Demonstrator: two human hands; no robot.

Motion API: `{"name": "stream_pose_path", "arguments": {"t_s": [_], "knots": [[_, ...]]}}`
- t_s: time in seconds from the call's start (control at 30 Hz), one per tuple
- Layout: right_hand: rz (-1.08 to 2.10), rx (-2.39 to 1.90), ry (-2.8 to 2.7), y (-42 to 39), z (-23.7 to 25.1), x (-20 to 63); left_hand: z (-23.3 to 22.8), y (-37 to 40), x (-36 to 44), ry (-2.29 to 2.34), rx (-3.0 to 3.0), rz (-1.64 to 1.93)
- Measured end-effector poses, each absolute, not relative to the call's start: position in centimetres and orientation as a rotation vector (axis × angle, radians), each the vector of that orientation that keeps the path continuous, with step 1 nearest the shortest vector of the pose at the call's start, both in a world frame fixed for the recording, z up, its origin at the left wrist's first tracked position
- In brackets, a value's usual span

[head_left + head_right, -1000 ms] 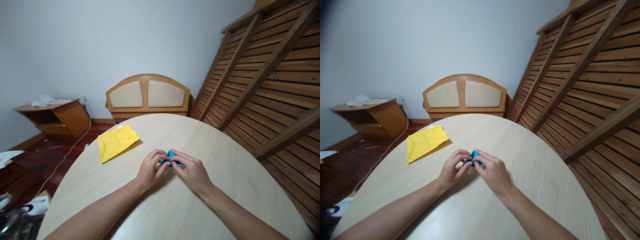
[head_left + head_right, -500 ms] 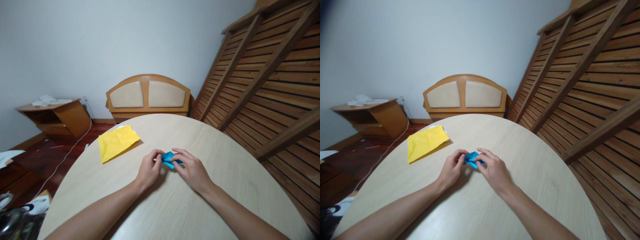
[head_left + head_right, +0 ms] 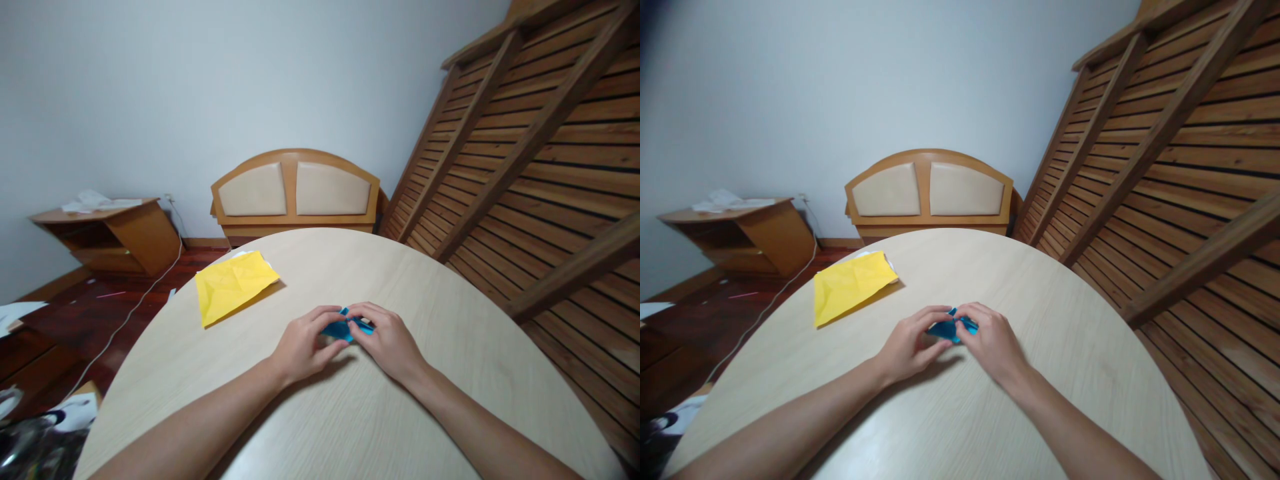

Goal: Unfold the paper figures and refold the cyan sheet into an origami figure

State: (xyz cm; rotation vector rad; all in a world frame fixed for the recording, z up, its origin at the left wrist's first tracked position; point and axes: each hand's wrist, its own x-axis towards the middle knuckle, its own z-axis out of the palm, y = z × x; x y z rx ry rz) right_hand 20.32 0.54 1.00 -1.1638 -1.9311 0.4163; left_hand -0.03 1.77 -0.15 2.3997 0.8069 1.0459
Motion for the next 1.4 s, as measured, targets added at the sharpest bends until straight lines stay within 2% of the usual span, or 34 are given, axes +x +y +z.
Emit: {"name": "stream_pose_path", "arguments": {"t_s": [0.17,0.47,0.73,1.03,1.4], "knots": [[0.53,-1.18,-1.869,0.6,1.0,20.3,-0.3,2.1,-0.7,0.79,2.616,0.913],[0.596,-1.138,-1.904,0.5,1.3,20.3,-1.1,2.7,-0.4,0.808,2.484,1.138],[0.33,-1.161,-2.077,0.4,1.5,20.6,-1.4,2.6,-0.4,0.79,2.446,1.155],[0.272,-1.202,-2.222,0.0,2.3,20.7,-1.2,2.4,-0.3,0.853,2.464,1.136],[0.508,-1.181,-2.069,0.3,1.8,20.7,-1.2,2.4,-0.4,0.935,2.282,1.179]]}}
